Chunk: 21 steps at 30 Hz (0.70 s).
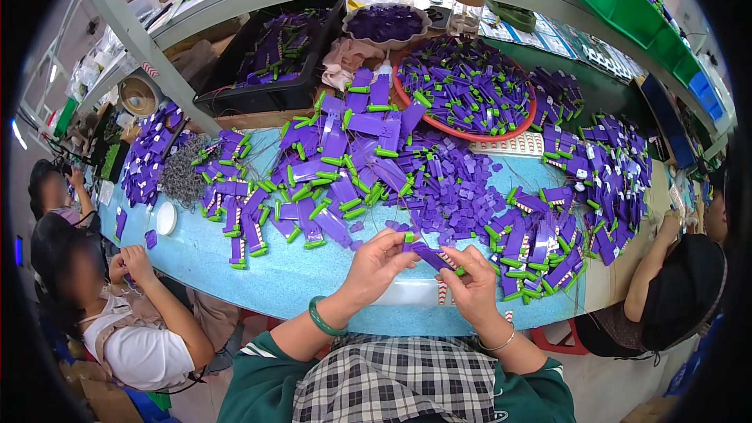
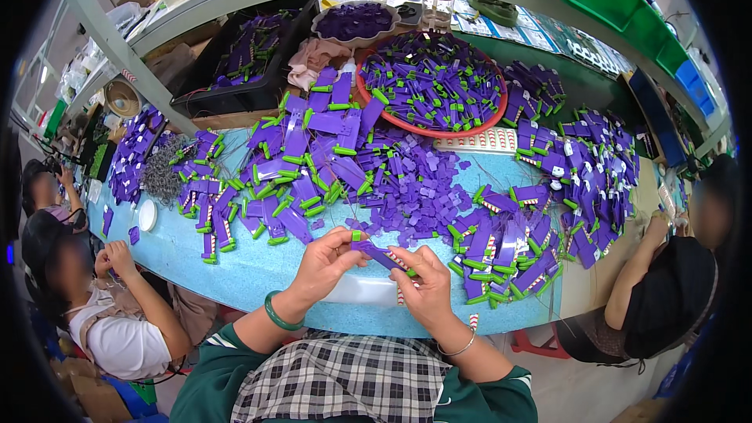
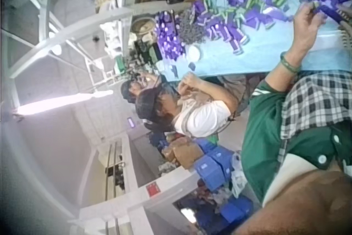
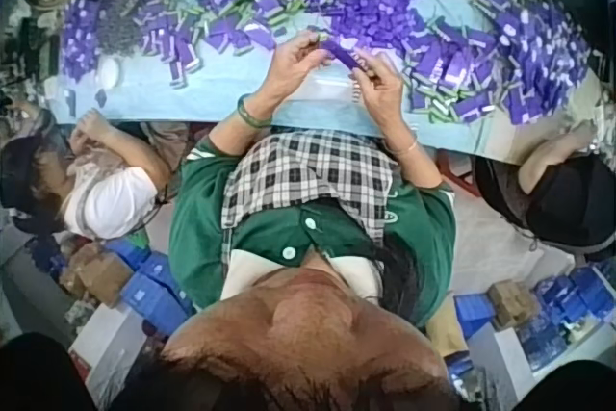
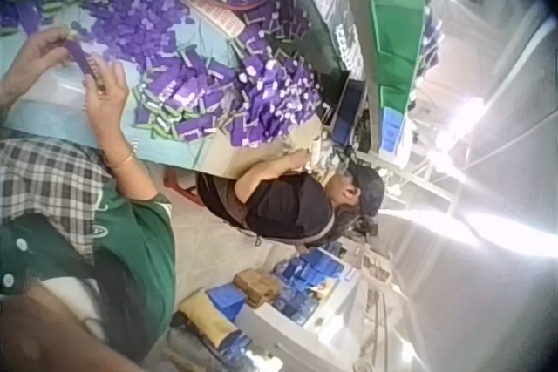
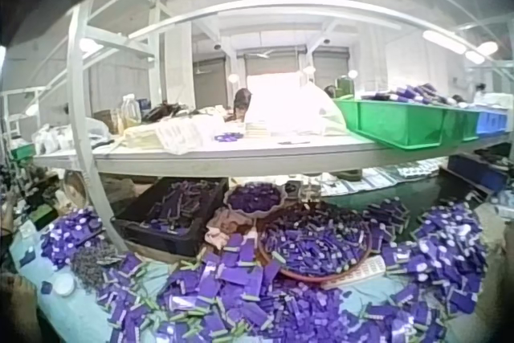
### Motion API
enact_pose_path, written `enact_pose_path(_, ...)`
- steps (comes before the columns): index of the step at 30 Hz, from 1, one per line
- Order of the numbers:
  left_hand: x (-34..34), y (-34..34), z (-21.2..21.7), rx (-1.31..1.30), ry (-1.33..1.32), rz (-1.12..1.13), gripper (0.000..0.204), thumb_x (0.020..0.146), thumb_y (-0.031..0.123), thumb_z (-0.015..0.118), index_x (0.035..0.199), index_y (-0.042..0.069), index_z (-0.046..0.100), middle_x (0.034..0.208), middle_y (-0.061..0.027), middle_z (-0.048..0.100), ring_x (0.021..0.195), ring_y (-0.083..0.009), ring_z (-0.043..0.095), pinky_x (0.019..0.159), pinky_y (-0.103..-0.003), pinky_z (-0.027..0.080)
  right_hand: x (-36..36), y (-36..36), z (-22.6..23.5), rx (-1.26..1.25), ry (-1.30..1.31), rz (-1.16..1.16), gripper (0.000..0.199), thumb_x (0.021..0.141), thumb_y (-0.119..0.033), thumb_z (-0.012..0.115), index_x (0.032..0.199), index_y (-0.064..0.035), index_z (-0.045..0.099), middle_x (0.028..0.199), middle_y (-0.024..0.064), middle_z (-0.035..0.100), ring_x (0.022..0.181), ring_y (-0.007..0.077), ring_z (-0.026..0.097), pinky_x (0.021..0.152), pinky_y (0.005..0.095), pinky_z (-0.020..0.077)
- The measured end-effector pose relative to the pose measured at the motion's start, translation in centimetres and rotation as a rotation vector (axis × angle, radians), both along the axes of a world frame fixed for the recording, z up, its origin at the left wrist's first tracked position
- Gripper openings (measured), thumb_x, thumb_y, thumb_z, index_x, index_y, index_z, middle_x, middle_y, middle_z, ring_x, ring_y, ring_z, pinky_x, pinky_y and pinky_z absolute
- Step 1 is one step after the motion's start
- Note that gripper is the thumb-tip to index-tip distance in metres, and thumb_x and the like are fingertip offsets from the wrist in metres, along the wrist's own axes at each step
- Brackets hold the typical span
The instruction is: The person sits at a table in a workshop and assembles small purple and green plastic components. They pick up a purple piece, attach a green piece to it, and place the finished unit on the table. The process is repetitive, involving picking, aligning, and snapping parts together by hand.
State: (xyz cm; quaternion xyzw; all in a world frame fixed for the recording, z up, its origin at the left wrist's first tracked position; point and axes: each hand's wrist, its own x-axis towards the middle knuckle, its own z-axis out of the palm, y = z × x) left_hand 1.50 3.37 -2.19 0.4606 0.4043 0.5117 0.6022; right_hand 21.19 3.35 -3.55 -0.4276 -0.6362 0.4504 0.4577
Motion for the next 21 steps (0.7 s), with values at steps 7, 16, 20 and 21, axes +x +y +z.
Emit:
enact_pose_path(7,-0.6,-0.2,-1.2,-0.149,-0.206,-0.008,0.016,0.085,-0.003,0.063,0.099,-0.001,0.057,0.095,-0.0033,0.055,0.086,-0.0147,0.063,0.077,-0.027,0.054,0.0,-0.2,0.1,0.019,0.066,-0.028,0.045,0.073,0.007,0.07,0.114,-0.0106,0.067,0.078,0.0018,0.051,0.067,0.0094,0.05,0.057,0.0236,0.0425)
enact_pose_path(16,0.4,-0.7,-1.1,0.114,-0.094,0.091,0.019,0.079,-0.009,0.066,0.092,-0.001,0.055,0.098,-0.0051,0.052,0.09,-0.0126,0.06,0.079,-0.026,0.054,-0.4,-0.3,1.1,0.217,-0.099,-0.017,0.045,0.071,0.008,0.07,0.112,-0.01,0.068,0.072,0.004,0.052,0.062,0.012,0.052,0.055,0.0244,0.0417)
enact_pose_path(20,0.4,-1.3,-1.5,0.144,-0.014,0.085,0.019,0.081,-0.008,0.066,0.095,-0.001,0.056,0.101,-0.0074,0.058,0.091,-0.0141,0.062,0.082,-0.027,0.054,-0.6,-0.5,0.7,0.232,-0.124,-0.051,0.045,0.07,0.008,0.07,0.112,-0.0101,0.068,0.071,0.0043,0.052,0.06,0.0125,0.051,0.053,0.0253,0.0403)
enact_pose_path(21,0.3,-1.3,-1.5,0.075,-0.082,0.086,0.018,0.081,-0.007,0.065,0.096,-0.001,0.056,0.1,-0.0081,0.06,0.09,-0.0147,0.063,0.082,-0.027,0.054,-0.5,-0.5,0.9,0.241,-0.135,-0.052,0.045,0.07,0.008,0.07,0.112,-0.0101,0.068,0.07,0.0043,0.051,0.059,0.0125,0.05,0.053,0.0255,0.0399)
